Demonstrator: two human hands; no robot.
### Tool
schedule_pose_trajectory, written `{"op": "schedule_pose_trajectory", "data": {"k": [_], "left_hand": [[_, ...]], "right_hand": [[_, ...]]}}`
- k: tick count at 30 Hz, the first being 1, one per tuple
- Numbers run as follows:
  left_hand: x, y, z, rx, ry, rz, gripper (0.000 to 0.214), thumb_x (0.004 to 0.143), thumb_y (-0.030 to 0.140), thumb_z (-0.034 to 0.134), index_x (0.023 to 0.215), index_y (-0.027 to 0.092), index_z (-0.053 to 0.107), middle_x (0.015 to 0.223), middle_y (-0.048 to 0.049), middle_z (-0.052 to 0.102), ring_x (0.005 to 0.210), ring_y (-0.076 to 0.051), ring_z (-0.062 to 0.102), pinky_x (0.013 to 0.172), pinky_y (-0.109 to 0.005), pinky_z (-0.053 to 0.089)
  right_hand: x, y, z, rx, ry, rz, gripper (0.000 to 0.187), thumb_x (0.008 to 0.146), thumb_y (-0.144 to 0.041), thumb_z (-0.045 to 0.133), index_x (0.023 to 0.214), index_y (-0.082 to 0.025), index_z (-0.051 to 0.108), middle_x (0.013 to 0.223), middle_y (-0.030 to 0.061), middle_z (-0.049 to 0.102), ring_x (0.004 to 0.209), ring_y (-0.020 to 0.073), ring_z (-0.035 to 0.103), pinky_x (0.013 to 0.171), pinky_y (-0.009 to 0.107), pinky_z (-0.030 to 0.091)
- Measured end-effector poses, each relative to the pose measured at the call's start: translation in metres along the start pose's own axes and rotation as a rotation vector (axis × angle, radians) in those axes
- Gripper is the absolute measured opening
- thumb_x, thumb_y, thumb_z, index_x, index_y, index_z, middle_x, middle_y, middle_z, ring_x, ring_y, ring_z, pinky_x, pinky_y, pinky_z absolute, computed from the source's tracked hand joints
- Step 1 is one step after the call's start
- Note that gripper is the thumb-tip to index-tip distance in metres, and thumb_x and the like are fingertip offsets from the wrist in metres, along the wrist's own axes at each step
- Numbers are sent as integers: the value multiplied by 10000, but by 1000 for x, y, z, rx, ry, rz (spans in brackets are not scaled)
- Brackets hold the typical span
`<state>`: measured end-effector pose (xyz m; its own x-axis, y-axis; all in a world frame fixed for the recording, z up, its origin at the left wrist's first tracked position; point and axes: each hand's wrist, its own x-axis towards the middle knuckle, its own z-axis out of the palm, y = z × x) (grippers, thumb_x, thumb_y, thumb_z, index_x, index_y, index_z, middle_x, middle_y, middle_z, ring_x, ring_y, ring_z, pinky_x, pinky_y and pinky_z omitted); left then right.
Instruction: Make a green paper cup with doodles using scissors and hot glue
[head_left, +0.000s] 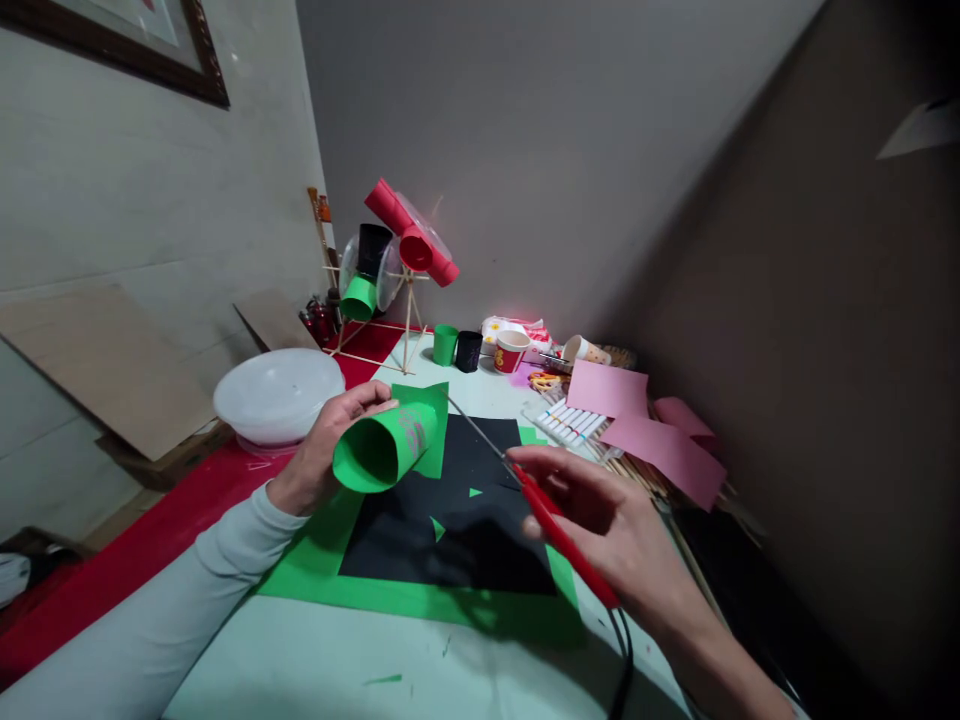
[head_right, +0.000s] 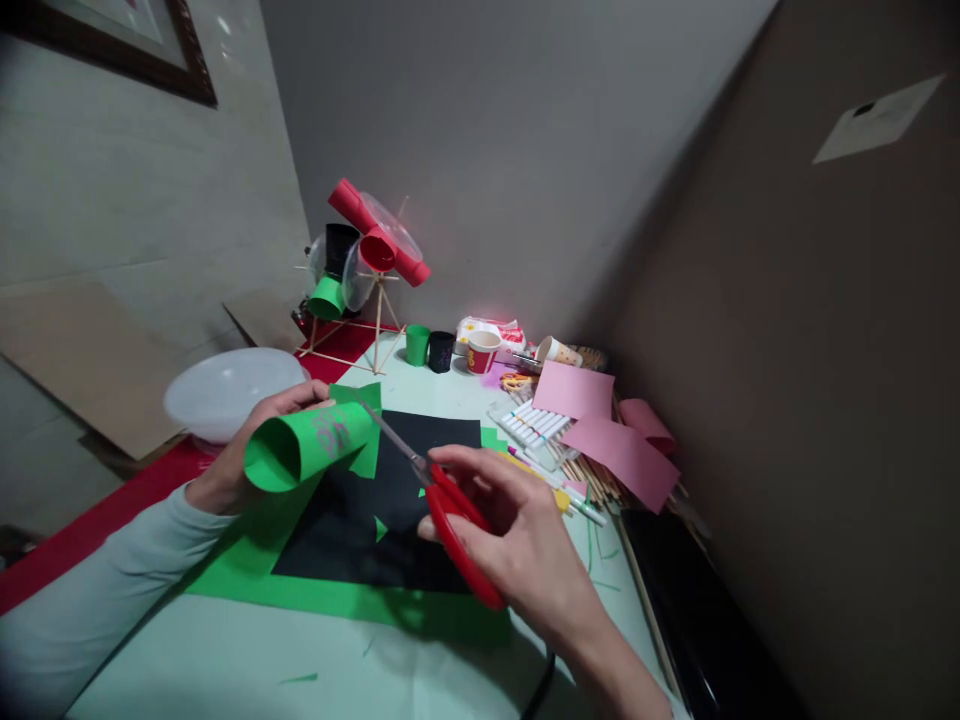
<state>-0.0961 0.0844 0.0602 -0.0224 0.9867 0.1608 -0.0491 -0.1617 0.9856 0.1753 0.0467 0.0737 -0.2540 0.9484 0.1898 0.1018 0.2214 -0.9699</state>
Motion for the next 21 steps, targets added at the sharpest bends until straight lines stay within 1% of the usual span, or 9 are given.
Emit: {"op": "schedule_pose_trajectory", "data": {"k": [3, 4, 7, 8, 10, 13, 15, 18, 21], "left_hand": [[-1, -3, 2, 32, 26, 34, 234, 805, 396, 777, 787, 213, 631, 716, 30, 551, 636, -139, 497, 592, -250, 399], [-2, -3, 4, 39, 37, 47, 234, 815, 397, 770, 787, 212, 630, 719, 30, 539, 640, -137, 488, 590, -247, 393], [-6, -2, 7, 27, 61, 58, 241, 822, 392, 764, 772, 211, 613, 711, 35, 517, 641, -132, 460, 571, -238, 375], [-8, -1, 9, 20, 62, 52, 241, 824, 390, 763, 770, 212, 609, 710, 36, 515, 644, -131, 456, 570, -235, 374], [-10, -2, 10, 5, 56, 34, 245, 834, 392, 759, 772, 214, 603, 709, 40, 508, 646, -127, 450, 574, -229, 373], [-14, -4, 12, -22, 42, -8, 256, 840, 405, 757, 778, 220, 592, 702, 44, 491, 637, -124, 447, 580, -230, 373], [-18, -5, 15, -7, 38, -29, 252, 833, 404, 759, 777, 222, 595, 700, 42, 482, 631, -127, 440, 575, -235, 371], [-23, -2, 23, 88, 7, -38, 243, 812, 387, 760, 744, 217, 600, 679, 38, 454, 619, -133, 408, 554, -243, 352], [-25, 1, 34, 140, -75, -62, 264, 810, 418, 731, 715, 213, 596, 648, 34, 445, 597, -139, 385, 533, -253, 331]], "right_hand": [[-2, -2, 4, -116, 104, -58, 280, 705, -284, 846, 982, -265, 810, 805, -1, 648, 667, 137, 587, 585, 252, 495], [-3, -1, 4, -123, 113, -50, 270, 729, -328, 836, 987, -255, 809, 793, 3, 631, 647, 132, 556, 548, 246, 455], [-3, 4, 1, -57, 39, 65, 347, 861, -482, 726, 1111, -244, 762, 709, -13, 549, 557, 109, 415, 459, 236, 314], [-3, 7, 0, -33, 8, 103, 374, 894, -520, 683, 1139, -243, 738, 680, -24, 514, 543, 108, 380, 451, 237, 286], [-2, 12, 1, -36, -17, 132, 397, 911, -565, 643, 1131, -239, 702, 647, -39, 461, 529, 112, 352, 445, 243, 266], [0, 16, 4, -94, 20, 90, 369, 875, -561, 675, 1058, -241, 656, 658, -44, 457, 515, 119, 374, 438, 252, 293], [2, 16, 8, -102, 71, 67, 354, 834, -519, 728, 1038, -253, 614, 695, -42, 503, 533, 127, 434, 458, 256, 354], [7, 19, 13, -96, 140, 32, 419, 786, -480, 785, 1068, -262, 565, 815, -17, 628, 646, 160, 582, 563, 281, 474], [11, 28, 18, -103, 132, -19, 464, 806, -495, 781, 1128, -264, 539, 902, 9, 713, 747, 186, 667, 657, 309, 528]]}}
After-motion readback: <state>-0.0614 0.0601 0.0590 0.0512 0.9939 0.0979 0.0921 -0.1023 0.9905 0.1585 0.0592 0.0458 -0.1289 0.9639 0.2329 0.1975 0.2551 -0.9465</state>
